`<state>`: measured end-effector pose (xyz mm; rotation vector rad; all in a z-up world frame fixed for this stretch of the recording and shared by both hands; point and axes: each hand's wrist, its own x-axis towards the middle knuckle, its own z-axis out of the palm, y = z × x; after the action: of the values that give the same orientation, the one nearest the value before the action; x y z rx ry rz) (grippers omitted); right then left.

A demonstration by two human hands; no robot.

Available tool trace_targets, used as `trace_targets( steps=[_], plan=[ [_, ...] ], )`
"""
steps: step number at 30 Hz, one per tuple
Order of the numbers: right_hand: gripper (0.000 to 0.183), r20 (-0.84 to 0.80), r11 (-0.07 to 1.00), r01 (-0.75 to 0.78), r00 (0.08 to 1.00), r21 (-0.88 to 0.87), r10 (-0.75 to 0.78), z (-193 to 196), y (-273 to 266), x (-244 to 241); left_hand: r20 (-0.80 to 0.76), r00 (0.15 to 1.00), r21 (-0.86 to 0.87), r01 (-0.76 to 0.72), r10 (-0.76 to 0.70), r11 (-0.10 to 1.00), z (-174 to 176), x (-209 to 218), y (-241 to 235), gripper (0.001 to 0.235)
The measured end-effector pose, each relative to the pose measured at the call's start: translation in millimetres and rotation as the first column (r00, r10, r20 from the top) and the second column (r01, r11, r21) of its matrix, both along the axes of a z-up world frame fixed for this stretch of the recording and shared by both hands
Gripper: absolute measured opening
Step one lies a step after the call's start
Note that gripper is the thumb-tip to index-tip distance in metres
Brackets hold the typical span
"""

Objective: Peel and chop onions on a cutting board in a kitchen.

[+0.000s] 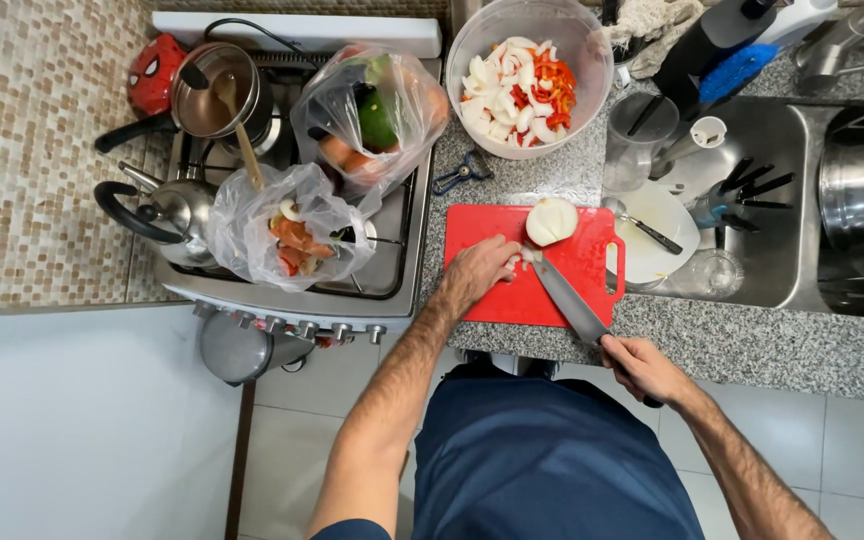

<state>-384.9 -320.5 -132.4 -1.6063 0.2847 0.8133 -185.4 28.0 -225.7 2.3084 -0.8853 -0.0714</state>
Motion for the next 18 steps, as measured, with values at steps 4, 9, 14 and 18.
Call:
trace_targets(
  steps=[4,9,14,18],
  plan=[
    [0.056,-0.020,0.999,0.027,0.999,0.043,-0.027,-14.2,14.7,-6.2,-0.054,0.998,0.040,-0.028,0.030,0.999,19.2,-10.0,0.0,0.045],
    [0.060,0.007,0.999,-0.020,1.000,0.048,0.020,-16.6,27.2,-6.5,-0.092,0.991,0.075,-0.094,0.101,0.993,60.9,-24.6,0.5,0.022],
    [0.058,0.002,0.999,-0.024,1.000,0.045,0.024,-9.7,32.0,-5.0,-0.130,0.982,0.017,-0.139,0.140,0.990,51.6,-28.7,0.7,0.018],
    [0.059,0.015,0.999,-0.048,0.999,0.011,0.048,-7.1,29.8,-1.8,-0.179,0.970,-0.046,-0.175,0.164,0.984,51.9,-28.5,4.2,0.017]
  ],
)
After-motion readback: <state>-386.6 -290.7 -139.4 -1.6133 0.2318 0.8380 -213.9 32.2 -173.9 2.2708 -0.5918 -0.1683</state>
